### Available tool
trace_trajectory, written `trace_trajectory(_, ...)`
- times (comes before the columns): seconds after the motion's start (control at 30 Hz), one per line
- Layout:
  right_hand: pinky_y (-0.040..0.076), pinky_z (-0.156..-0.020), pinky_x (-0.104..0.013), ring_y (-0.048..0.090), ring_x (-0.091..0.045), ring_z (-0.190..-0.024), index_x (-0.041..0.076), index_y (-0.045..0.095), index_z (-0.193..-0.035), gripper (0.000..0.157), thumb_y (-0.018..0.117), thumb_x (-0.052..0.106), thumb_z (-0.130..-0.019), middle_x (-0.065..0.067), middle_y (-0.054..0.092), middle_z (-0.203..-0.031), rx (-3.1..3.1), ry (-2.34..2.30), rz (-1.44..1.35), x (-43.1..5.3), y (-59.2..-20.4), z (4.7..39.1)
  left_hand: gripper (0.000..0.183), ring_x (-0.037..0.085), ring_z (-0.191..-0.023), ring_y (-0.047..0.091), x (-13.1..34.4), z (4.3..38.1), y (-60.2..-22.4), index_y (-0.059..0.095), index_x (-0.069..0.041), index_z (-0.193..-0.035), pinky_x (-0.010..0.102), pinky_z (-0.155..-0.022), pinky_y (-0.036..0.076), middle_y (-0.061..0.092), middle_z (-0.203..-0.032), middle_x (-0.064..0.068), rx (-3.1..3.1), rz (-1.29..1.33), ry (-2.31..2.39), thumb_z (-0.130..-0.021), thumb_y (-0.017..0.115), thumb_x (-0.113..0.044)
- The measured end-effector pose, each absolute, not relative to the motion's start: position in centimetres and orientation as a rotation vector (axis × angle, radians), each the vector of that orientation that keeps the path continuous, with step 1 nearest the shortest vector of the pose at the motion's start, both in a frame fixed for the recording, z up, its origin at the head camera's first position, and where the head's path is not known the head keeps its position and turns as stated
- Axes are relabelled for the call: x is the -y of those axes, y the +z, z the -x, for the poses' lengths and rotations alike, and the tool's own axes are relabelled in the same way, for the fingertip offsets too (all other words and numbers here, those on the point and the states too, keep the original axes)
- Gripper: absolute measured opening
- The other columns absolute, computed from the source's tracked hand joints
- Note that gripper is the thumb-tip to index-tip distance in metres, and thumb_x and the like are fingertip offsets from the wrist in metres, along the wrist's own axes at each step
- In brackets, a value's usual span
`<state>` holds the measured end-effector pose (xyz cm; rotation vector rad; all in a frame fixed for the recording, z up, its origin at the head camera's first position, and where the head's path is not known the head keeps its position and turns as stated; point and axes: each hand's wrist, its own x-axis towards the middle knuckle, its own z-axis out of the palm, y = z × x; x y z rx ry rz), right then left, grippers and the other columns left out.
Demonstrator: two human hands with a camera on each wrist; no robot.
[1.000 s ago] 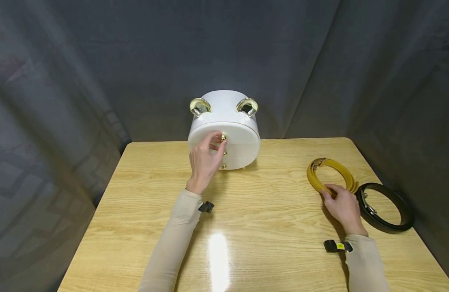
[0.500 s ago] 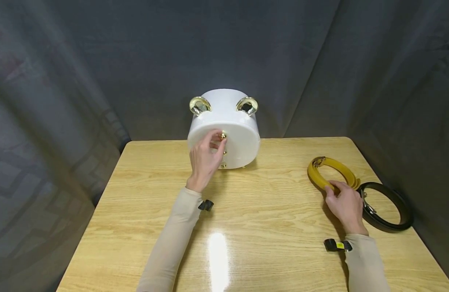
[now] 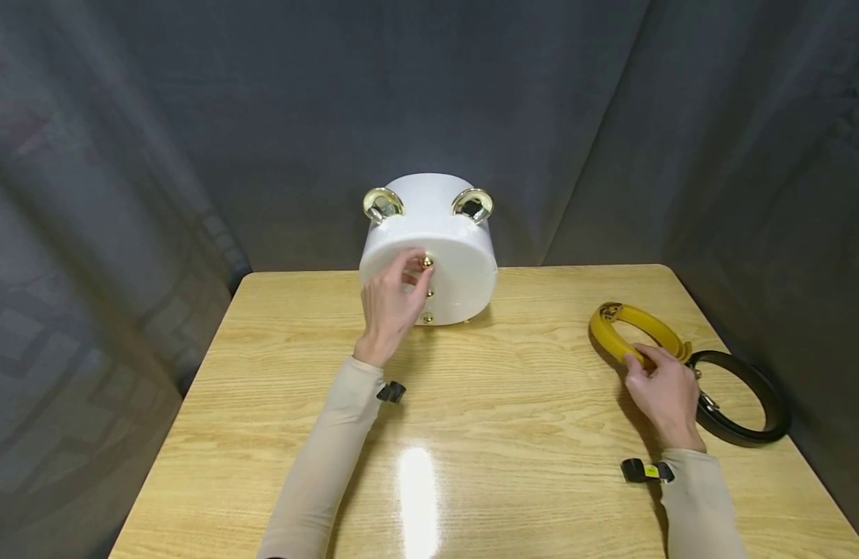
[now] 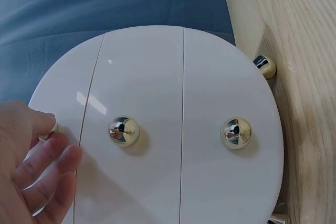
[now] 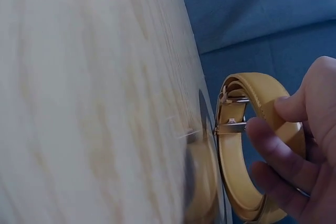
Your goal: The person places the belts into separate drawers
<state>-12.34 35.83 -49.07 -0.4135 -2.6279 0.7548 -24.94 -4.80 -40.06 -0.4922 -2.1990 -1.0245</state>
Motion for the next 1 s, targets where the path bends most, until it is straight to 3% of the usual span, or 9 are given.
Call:
trace_trajectory(0.33, 0.038, -0.073, -0.038, 0.062, -0.034, -0.087, 0.0, 0.071, -0.134, 0.042, 0.062, 0.026, -0.104, -0.025, 0.073, -0.105, 2.547, 0.808, 0.433, -35.9, -49.1, 12.2, 0.023, 0.023, -0.074, 0.078, 4.8, 25.2, -40.1, 0.074, -0.01, -0.118, 0.036, -0.057, 0.057, 0.083, -0.097, 0.008, 2.191, 0.523, -1.009, -0.099, 0.077, -0.024)
trace_trajectory(0.63, 0.037, -0.064, -0.015, 0.046, 0.014, -0.064, 0.002, 0.073, -0.133, 0.038, 0.066, 0.024, -0.103, -0.022, 0.076, -0.1, 2.457, 0.894, 0.43, -35.9, -48.9, 12.0, 0.024, 0.022, -0.071, 0.078, 4.7, 25.4, -39.9, 0.074, -0.011, -0.118, 0.033, -0.056, 0.057, 0.083, -0.099, 0.008, 2.211, 0.535, -1.032, -0.099, 0.078, -0.024)
trace_trajectory(0.8, 0.037, -0.06, -0.009, 0.046, 0.019, -0.06, -0.003, 0.073, -0.13, 0.037, 0.07, 0.019, -0.101, -0.024, 0.076, -0.095, 2.403, 0.946, 0.382, -35.8, -48.8, 12.1, 0.026, 0.02, -0.07, 0.078, 4.8, 25.3, -40.2, 0.073, -0.012, -0.12, 0.035, -0.057, 0.058, 0.084, -0.097, 0.006, 2.231, 0.501, -1.064, -0.099, 0.077, -0.027)
trace_trajectory(0.87, 0.039, -0.058, -0.008, 0.049, 0.018, -0.059, -0.003, 0.074, -0.129, 0.036, 0.071, 0.017, -0.1, -0.016, 0.075, -0.088, 2.382, 0.973, 0.375, -35.7, -48.8, 12.2, 0.025, 0.019, -0.071, 0.078, 5.0, 25.1, -40.7, 0.073, -0.012, -0.118, 0.036, -0.059, 0.059, 0.084, -0.096, 0.005, 2.248, 0.476, -1.071, -0.098, 0.077, -0.027)
trace_trajectory(1.0, 0.043, -0.053, -0.009, 0.054, 0.015, -0.057, -0.001, 0.074, -0.13, 0.035, 0.071, 0.017, -0.1, 0.019, 0.066, -0.077, 2.342, 1.057, 0.378, -35.5, -48.6, 12.4, 0.023, 0.018, -0.072, 0.078, 5.7, 24.7, -42.4, 0.073, -0.012, -0.114, 0.035, -0.059, 0.059, 0.084, -0.098, 0.003, 2.321, 0.427, -1.039, -0.099, 0.075, -0.029)
